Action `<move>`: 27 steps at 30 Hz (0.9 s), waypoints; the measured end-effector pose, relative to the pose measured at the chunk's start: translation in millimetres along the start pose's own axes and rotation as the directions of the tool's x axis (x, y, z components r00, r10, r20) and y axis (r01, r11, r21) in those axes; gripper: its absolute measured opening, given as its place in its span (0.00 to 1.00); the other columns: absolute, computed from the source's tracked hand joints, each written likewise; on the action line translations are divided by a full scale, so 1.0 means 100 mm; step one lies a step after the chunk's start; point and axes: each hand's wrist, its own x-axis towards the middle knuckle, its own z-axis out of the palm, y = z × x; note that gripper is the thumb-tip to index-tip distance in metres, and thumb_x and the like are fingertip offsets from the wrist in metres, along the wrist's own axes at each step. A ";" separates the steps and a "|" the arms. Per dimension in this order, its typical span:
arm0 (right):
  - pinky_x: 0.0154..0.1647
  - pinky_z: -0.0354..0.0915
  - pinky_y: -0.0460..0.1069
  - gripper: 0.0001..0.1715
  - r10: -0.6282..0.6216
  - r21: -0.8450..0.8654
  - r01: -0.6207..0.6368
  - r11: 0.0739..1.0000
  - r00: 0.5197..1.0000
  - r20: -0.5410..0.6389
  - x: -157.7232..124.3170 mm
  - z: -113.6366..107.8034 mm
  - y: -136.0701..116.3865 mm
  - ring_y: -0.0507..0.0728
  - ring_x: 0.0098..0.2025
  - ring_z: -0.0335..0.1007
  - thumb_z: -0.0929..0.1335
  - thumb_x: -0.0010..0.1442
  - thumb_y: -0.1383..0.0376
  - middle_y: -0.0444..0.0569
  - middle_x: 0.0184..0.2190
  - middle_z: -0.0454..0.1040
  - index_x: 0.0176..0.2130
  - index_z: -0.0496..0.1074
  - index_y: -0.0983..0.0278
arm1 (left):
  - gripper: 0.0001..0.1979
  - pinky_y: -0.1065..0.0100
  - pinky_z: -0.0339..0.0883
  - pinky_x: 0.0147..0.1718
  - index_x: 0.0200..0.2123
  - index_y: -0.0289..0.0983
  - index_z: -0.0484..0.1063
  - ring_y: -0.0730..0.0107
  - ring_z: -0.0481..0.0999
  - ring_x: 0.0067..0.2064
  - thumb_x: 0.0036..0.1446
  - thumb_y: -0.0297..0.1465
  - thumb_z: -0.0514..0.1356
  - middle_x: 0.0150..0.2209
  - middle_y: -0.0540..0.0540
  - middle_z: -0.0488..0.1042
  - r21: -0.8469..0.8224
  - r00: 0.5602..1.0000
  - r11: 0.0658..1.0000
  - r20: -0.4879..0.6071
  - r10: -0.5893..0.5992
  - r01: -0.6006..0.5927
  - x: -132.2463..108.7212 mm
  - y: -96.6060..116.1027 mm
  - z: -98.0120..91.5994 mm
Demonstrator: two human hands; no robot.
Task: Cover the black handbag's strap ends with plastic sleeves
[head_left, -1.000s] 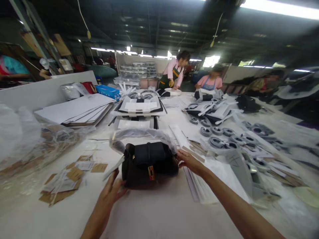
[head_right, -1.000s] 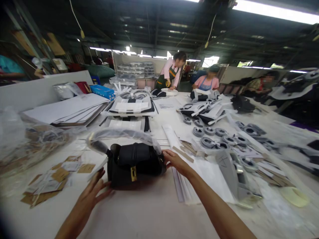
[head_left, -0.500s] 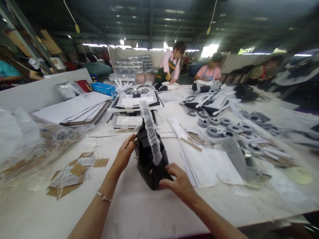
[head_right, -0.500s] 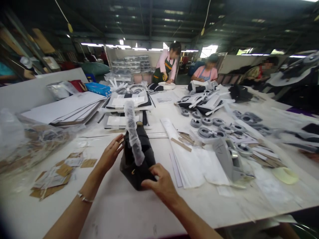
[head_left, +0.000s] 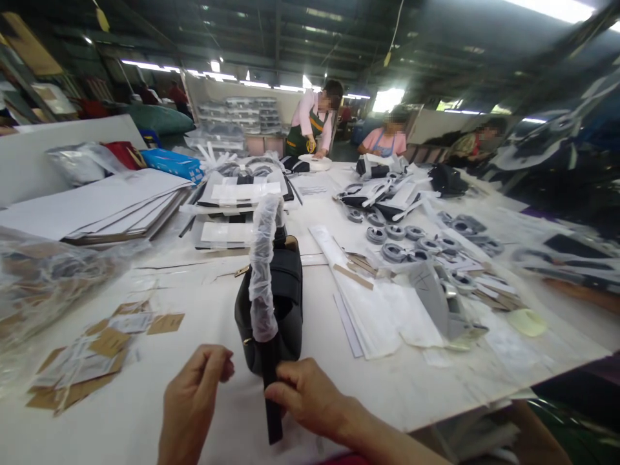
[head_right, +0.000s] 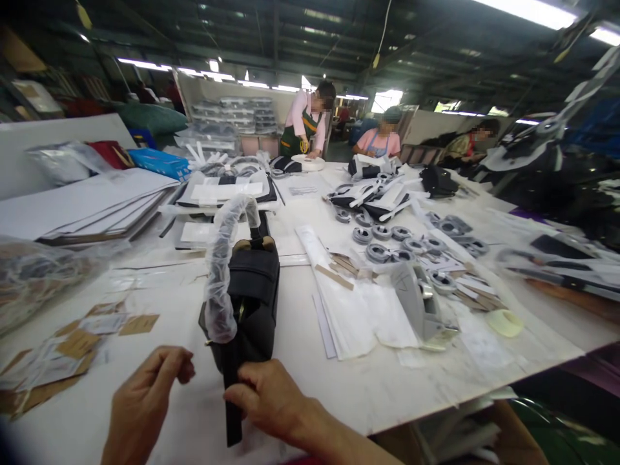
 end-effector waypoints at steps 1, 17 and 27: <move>0.22 0.52 0.43 0.17 0.007 0.007 -0.007 1.000 0.999 0.040 0.01 -0.03 0.01 0.48 0.23 0.62 0.71 0.57 0.58 0.38 0.19 0.66 0.23 0.67 0.64 | 0.21 0.69 0.70 0.34 0.28 0.40 0.74 0.63 0.75 0.31 0.57 0.52 0.57 0.25 0.48 0.75 -0.015 0.992 1.000 0.128 0.009 -0.008 -0.12 -0.02 0.02; 0.41 0.64 0.51 0.12 0.129 -0.328 -0.423 0.845 0.756 -0.642 -0.61 -1.92 0.77 0.59 0.37 0.74 0.67 0.58 0.57 0.46 0.33 0.80 0.32 0.78 0.58 | 0.31 0.65 0.73 0.37 0.36 0.35 0.78 0.59 0.78 0.32 0.45 0.58 0.65 0.27 0.45 0.78 -0.368 0.838 0.821 0.499 -0.221 0.436 -0.38 -0.07 0.60; 0.43 0.64 0.51 0.18 0.132 -0.315 -0.540 0.780 0.635 -0.761 -0.53 -2.10 1.34 0.59 0.40 0.72 0.74 0.49 0.56 0.50 0.39 0.77 0.40 0.78 0.60 | 0.31 0.66 0.74 0.33 0.34 0.35 0.78 0.58 0.79 0.32 0.44 0.59 0.65 0.27 0.43 0.79 -0.323 0.866 0.851 0.429 -0.259 0.414 -0.42 -0.10 0.66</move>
